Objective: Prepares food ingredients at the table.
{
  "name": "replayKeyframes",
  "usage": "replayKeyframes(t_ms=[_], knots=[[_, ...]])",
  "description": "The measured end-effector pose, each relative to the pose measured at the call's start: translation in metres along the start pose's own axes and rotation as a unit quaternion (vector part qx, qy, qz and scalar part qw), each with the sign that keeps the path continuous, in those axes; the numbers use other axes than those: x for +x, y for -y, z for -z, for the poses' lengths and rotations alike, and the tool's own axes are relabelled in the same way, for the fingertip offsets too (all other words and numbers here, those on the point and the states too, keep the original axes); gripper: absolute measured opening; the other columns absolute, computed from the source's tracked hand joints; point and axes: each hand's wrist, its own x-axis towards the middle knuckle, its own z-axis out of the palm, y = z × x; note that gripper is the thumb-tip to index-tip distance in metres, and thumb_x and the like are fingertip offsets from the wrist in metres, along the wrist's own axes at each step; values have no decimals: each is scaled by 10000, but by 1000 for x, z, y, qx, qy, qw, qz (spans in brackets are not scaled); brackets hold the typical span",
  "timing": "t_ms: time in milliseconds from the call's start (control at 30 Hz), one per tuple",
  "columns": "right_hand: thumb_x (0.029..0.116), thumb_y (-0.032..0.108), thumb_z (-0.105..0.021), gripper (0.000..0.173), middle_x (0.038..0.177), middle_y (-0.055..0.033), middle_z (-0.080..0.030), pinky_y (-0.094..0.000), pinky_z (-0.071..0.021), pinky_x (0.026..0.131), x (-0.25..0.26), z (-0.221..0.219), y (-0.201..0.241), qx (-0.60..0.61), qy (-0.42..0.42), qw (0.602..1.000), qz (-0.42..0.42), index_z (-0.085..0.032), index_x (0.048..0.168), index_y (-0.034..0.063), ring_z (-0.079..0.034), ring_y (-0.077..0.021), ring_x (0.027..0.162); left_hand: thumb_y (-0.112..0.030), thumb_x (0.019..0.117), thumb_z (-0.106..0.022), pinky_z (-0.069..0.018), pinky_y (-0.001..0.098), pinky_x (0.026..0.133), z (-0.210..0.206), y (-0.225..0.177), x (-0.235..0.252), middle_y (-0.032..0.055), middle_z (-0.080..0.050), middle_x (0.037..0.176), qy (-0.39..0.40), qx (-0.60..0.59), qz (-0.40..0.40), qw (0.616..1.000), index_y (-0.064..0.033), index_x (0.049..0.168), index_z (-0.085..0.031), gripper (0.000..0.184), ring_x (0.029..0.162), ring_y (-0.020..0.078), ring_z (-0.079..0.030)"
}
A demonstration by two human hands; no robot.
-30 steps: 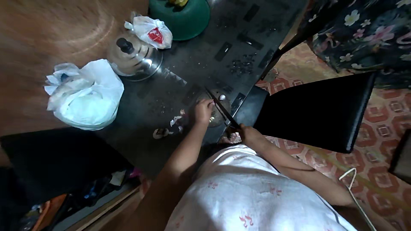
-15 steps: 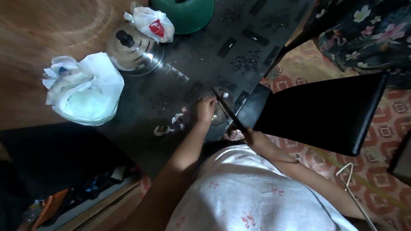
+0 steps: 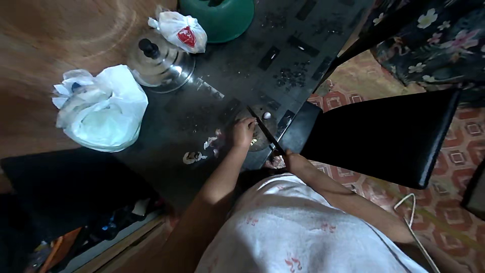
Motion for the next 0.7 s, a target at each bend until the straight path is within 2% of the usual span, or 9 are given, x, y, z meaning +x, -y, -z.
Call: replayKeyframes(t_ms=[100, 233, 400, 600, 700], knots=[[1113, 260, -364, 414, 1198, -260, -659, -594, -531, 958, -5, 0, -6, 5, -26, 999, 32, -426, 1446, 22, -664, -433, 1141, -190, 1018, -640, -525, 409, 1045, -1, 1, 0, 70, -729, 1211, -4, 2, -1, 1000, -102, 1176, -761, 217, 1144, 196, -684], [1114, 308, -369, 412, 1139, -245, -676, -596, -538, 931, -18, -1, -12, 23, -46, 997, 49, -462, 1412, 39, -679, -425, 1097, -186, 1010, -650, -540, 399, 1026, -5, 5, -2, 65, -738, 1183, -25, 3, -8, 1000, -103, 1146, -770, 199, 1118, 189, -694], [1117, 334, -364, 435, 1174, -248, -670, -596, -526, 952, -25, 1, -11, 15, -33, 999, 31, -466, 1413, 31, -668, -426, 1131, -155, 1007, -653, -532, 400, 1036, -7, 5, -3, 90, -737, 1185, -38, -8, -15, 999, -69, 1126, -771, 188, 1130, 211, -693], [1105, 255, -395, 444, 1261, -267, -641, -605, -516, 979, -3, -1, 2, 11, 3, 1000, -10, -380, 1492, 37, -645, -439, 1188, -165, 999, -666, -536, 388, 1028, -7, 5, -4, 85, -739, 1182, -43, -23, -19, 999, -74, 1119, -773, 185, 1119, 199, -696], [1100, 240, -401, 445, 1268, -261, -641, -605, -518, 981, 2, -1, 4, 6, -3, 1000, -8, -376, 1497, 42, -645, -435, 1193, -155, 998, -666, -539, 391, 1022, -6, 5, -4, 84, -740, 1175, -46, -17, -24, 998, -68, 1108, -774, 176, 1109, 199, -699]])
